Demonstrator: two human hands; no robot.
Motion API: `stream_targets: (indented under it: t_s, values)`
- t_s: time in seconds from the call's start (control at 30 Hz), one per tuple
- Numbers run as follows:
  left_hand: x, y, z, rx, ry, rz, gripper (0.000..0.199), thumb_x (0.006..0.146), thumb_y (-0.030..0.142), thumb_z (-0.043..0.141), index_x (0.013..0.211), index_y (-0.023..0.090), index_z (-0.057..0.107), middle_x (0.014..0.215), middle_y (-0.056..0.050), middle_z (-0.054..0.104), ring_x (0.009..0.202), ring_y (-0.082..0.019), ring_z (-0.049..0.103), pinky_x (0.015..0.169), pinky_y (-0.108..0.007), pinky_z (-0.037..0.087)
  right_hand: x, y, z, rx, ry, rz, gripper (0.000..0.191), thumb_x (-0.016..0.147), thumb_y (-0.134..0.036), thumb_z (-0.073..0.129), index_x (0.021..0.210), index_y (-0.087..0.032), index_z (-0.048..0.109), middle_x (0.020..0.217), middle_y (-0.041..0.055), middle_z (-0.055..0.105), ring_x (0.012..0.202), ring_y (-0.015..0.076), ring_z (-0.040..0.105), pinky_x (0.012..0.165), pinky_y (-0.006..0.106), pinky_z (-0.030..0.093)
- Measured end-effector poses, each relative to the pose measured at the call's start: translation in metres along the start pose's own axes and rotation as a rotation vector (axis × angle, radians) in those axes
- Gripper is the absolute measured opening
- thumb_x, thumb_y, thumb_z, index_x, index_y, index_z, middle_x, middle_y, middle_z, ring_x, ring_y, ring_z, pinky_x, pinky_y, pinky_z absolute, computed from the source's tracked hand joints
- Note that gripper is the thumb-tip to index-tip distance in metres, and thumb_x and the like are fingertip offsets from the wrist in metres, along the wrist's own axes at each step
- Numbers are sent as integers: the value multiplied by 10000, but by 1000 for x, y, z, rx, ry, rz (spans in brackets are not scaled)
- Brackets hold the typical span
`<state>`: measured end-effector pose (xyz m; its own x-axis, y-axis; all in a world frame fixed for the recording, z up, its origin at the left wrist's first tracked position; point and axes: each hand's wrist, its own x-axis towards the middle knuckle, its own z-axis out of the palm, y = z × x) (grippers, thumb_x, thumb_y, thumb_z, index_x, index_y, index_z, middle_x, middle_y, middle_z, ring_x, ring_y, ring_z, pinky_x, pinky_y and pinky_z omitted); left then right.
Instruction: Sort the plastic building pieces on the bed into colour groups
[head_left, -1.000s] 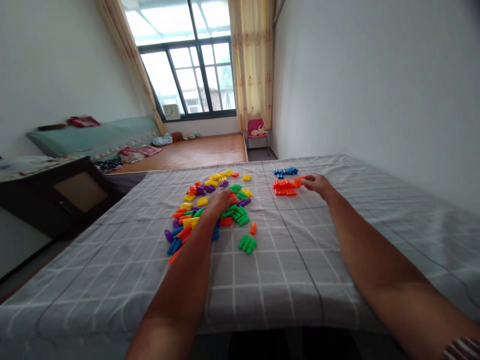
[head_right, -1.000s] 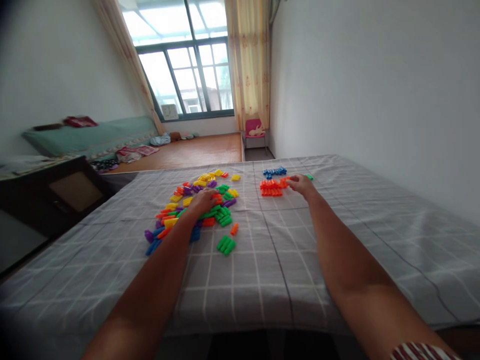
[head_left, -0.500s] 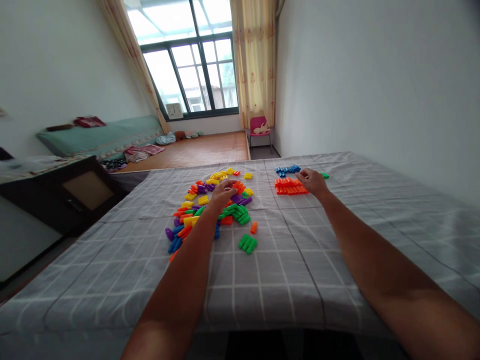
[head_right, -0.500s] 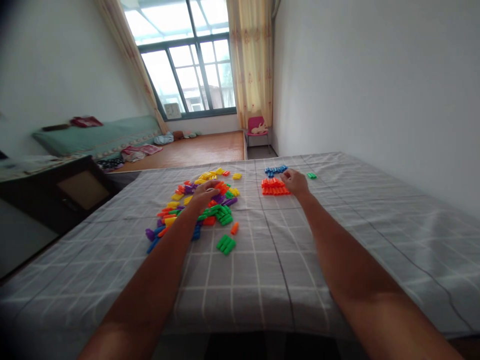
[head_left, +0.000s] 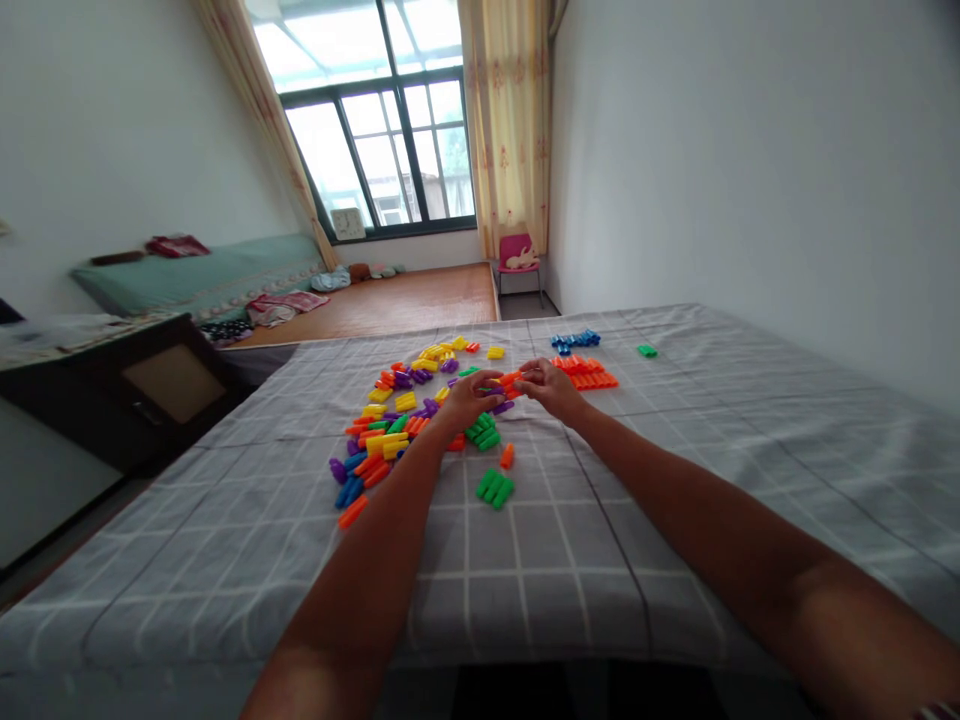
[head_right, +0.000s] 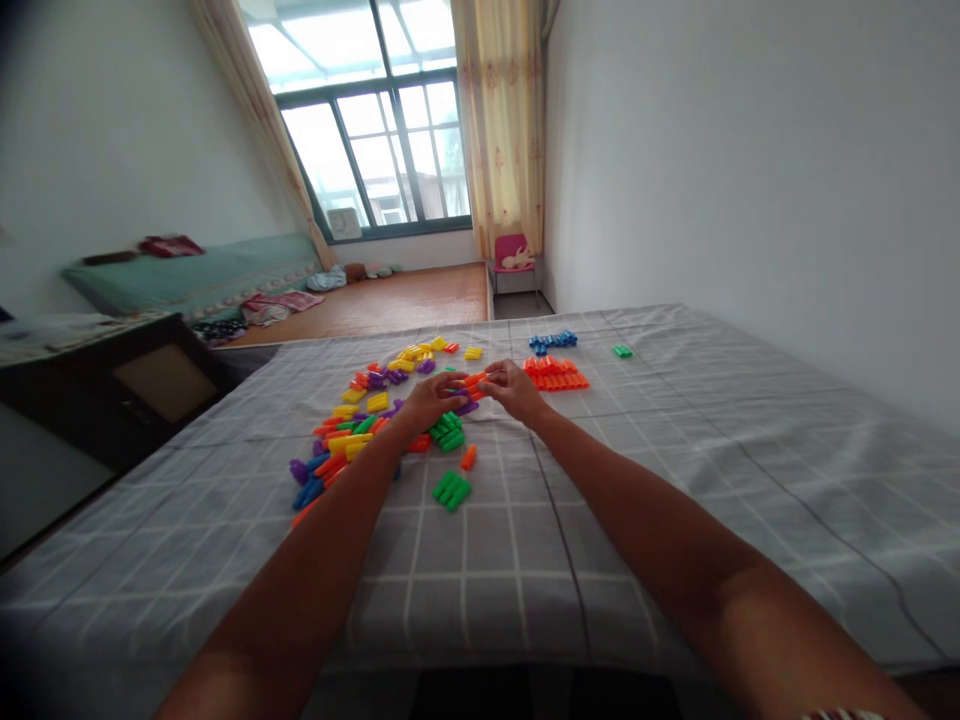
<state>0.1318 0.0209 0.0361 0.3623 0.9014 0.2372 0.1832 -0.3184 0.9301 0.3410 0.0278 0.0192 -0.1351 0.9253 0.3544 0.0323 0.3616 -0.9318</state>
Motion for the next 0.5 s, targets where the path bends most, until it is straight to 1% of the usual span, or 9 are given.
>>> stream_targets:
  t_s: [0.1,0.13,0.2,0.27,0.33,0.43,0.5]
  values:
    - [2,-6,-11,129,40,10,439,655,270,784,1067,157,683,1024,-100,705,931,-224,666,875,-411,530,9,5,-29,8,211,14,469,631,-518,768,901,-203,550,765,4,653,689,155,621,630,298,513]
    - [2,-8,-16,179,65,18,409,665,278,772,1046,153,691,1030,-99,710,943,-228,665,883,-405,527,11,7,-42,-1,257,21,467,633,-524,761,902,-203,555,775,10,658,696,161,628,634,304,518]
    - [3,-13,-26,268,118,33,367,711,299,726,1045,150,696,1042,-93,715,945,-227,667,881,-388,527,14,13,-70,-73,297,44,430,654,-497,741,919,-195,590,804,29,678,715,178,645,655,322,532]
    - [3,-16,-34,370,168,39,341,764,309,669,1065,153,697,1039,-85,721,930,-224,671,868,-373,529,14,20,-92,-219,293,51,342,709,-428,692,944,-184,640,853,53,704,765,196,661,710,344,540]
    - [2,-17,-38,500,194,34,315,802,305,623,1070,160,702,1036,-78,725,933,-227,671,870,-367,525,13,28,-104,-394,261,25,256,755,-339,634,950,-183,685,923,64,725,837,208,671,793,360,535]
    - [-1,-14,-39,684,191,14,291,828,272,587,1075,173,704,1052,-72,726,973,-235,664,906,-364,509,13,36,-107,-613,188,-24,240,777,-253,594,970,-193,723,998,57,738,901,216,678,874,365,518]
    - [-4,-12,-38,773,179,19,293,835,238,571,1093,179,698,1101,-73,714,1029,-234,648,943,-355,491,13,39,-104,-730,172,-52,262,793,-250,591,1008,-193,729,1016,62,740,915,226,680,883,370,517]
